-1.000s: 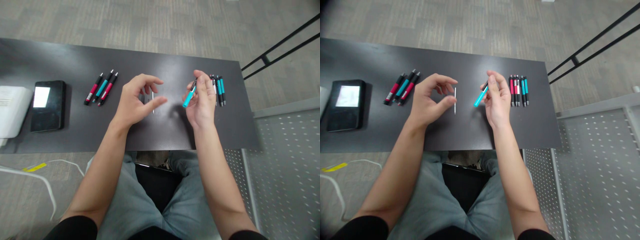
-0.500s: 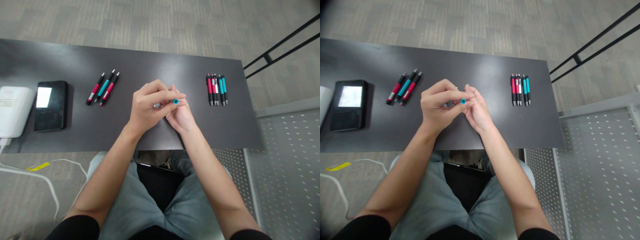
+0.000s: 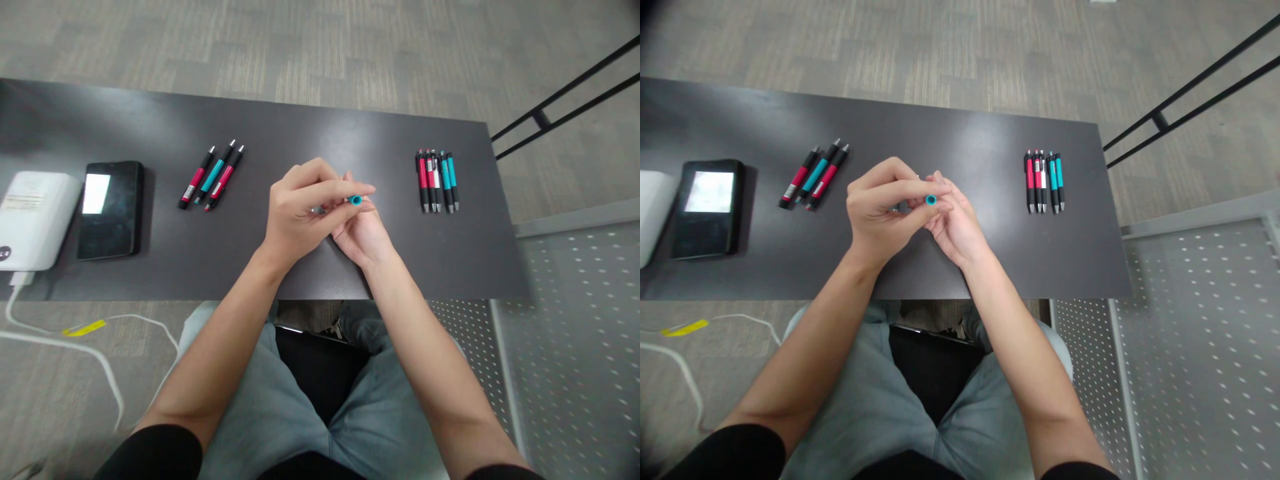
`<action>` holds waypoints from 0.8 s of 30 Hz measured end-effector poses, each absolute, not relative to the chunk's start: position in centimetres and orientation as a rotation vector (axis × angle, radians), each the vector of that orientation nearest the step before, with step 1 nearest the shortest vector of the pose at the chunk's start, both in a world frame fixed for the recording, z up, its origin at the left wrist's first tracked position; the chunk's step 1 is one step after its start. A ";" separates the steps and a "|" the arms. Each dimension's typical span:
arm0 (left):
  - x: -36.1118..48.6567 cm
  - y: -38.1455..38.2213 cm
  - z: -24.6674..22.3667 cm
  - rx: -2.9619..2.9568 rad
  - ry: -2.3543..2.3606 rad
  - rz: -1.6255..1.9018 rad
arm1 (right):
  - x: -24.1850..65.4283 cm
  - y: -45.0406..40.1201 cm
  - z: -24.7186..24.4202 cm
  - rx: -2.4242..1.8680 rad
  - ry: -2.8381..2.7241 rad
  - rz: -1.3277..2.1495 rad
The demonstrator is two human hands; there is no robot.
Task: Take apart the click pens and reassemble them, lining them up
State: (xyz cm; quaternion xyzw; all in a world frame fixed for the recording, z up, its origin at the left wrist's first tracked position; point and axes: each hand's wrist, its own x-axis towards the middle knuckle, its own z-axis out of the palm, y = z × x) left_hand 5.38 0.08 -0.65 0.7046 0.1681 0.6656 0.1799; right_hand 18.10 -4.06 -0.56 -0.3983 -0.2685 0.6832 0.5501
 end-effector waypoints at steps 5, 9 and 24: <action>5.0 0.3 -0.6 2.005 0.469 1.875 | 17.9 -4.3 0.2 -0.876 -0.488 1.616; 4.7 0.5 -0.7 2.013 0.466 1.850 | 17.9 -4.0 -0.8 -0.879 -0.464 1.581; 3.4 3.8 -3.4 1.654 0.922 1.620 | 18.0 -4.6 0.2 -0.775 -0.715 1.593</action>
